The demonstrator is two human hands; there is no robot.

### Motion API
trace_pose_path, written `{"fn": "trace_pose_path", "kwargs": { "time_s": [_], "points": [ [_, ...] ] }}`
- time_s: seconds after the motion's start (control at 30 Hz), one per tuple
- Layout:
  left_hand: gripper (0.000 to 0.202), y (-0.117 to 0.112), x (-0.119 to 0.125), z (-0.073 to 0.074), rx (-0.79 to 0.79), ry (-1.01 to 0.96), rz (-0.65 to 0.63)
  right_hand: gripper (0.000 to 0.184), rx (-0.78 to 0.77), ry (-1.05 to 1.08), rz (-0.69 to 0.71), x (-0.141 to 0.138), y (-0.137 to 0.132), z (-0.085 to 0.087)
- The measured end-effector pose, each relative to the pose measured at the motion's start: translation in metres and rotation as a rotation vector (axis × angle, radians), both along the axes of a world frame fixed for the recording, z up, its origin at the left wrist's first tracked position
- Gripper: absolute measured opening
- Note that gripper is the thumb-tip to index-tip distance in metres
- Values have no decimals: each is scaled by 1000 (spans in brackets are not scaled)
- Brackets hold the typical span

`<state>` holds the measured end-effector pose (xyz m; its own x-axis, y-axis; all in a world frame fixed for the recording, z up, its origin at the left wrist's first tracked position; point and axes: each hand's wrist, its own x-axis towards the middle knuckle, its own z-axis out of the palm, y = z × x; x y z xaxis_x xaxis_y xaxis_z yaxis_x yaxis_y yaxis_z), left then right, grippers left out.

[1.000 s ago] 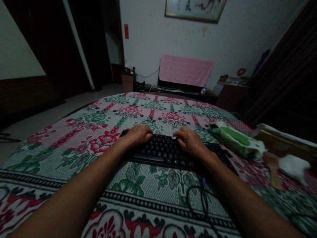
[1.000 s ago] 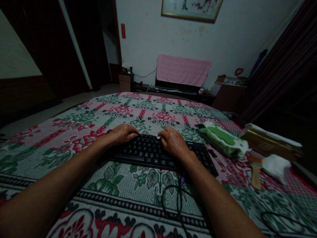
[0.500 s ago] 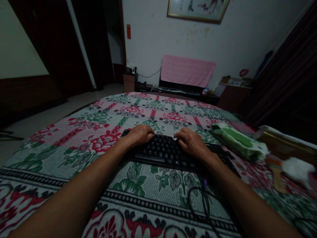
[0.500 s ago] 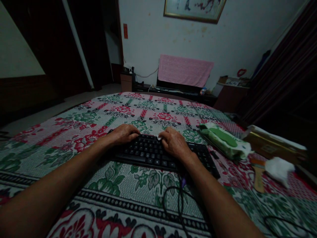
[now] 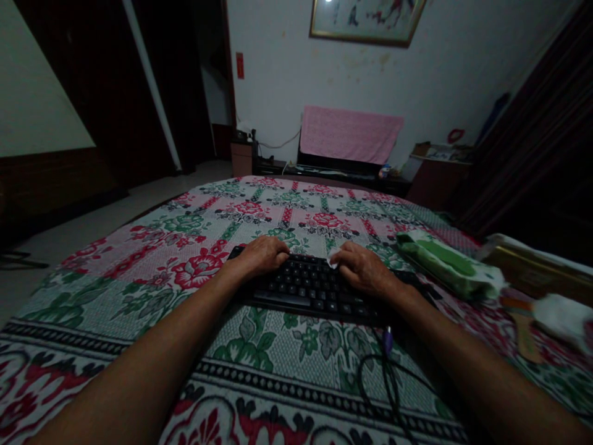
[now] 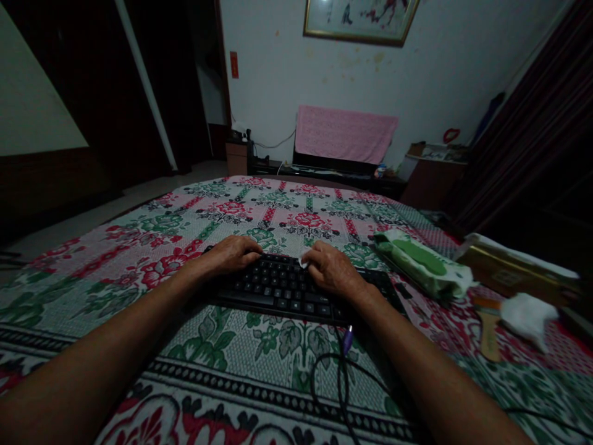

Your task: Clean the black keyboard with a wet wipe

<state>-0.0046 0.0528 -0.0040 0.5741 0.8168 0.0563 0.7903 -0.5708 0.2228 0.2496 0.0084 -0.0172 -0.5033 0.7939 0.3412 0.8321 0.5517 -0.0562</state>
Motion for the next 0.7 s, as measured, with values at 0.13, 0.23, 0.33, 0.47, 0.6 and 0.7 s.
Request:
{"fn": "trace_pose_path", "kwargs": {
  "time_s": [0.13, 0.23, 0.33, 0.47, 0.6, 0.7],
  "points": [
    [29, 3, -1, -3, 33, -24, -31, 24, 8, 38, -59, 5, -3, -1],
    [30, 3, -1, -2, 37, -23, -37, 25, 43, 88, -91, 9, -4, -4],
    [30, 2, -1, 0, 31, -14, -21, 26, 45, 120, -89, 9, -3, -6],
    [29, 0, -5, 5, -24, -6, -14, 26, 11, 126, -108, 5, 0, -5],
    [27, 3, -12, 8, -85, 32, -16, 26, -8, 110, -119, -5, 2, -4],
    [26, 4, -13, 10, -96, 81, -1, 26, -22, 98, -128, -10, 3, -4]
  ]
}}
